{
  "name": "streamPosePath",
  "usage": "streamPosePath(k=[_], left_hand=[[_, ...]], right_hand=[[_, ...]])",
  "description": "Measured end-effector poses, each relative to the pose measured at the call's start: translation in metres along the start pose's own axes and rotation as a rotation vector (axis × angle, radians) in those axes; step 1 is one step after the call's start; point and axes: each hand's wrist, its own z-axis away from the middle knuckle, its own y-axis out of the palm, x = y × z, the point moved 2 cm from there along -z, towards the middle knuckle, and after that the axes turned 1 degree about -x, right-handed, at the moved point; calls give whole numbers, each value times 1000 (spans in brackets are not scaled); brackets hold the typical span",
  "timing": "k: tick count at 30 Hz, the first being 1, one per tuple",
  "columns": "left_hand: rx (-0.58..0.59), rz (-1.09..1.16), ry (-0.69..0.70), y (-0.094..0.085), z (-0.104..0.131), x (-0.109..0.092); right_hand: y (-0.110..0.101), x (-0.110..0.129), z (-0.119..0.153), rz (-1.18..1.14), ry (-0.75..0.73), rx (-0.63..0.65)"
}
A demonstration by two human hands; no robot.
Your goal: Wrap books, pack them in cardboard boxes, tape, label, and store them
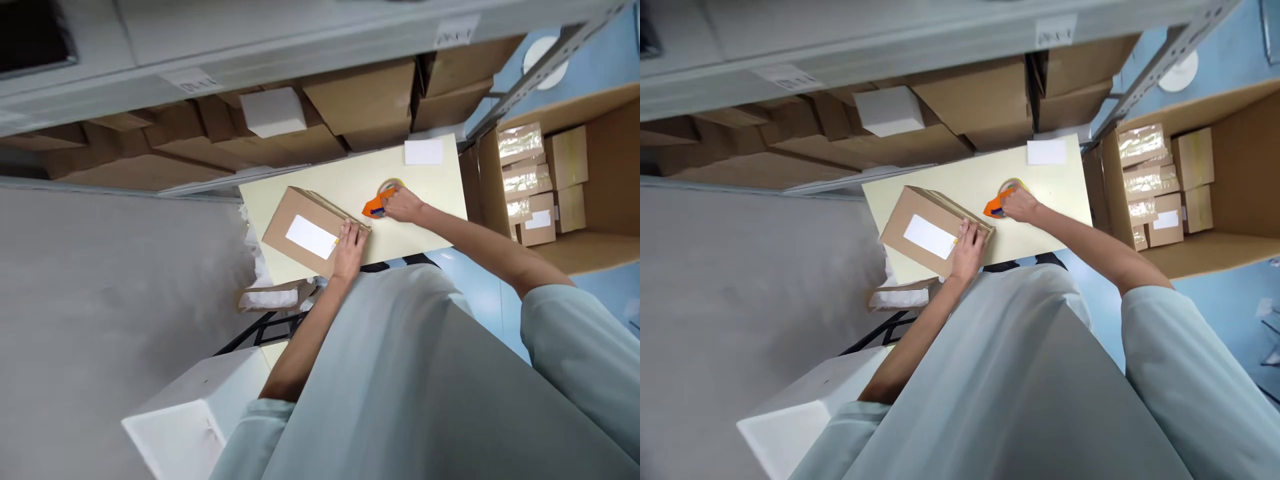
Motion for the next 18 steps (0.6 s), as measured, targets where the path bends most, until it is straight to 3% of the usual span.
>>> streamPosePath(k=[3,8,11,14,18], left_hand=[[5,-15,56,-7,-4,8],[38,-64,148,-33,-7,39],[94,-70,214,-48,-3,58],[138,-32,273,-59,8,71],[87,-23,356,-79,8,69]], right_hand=[[-13,36,1,142,139,142],[-25,93,-10,210,389,201],[-34,113,-20,197,551,172],[-54,118,-21,151,700,107],[-97,124,-6,51,775,-59]])
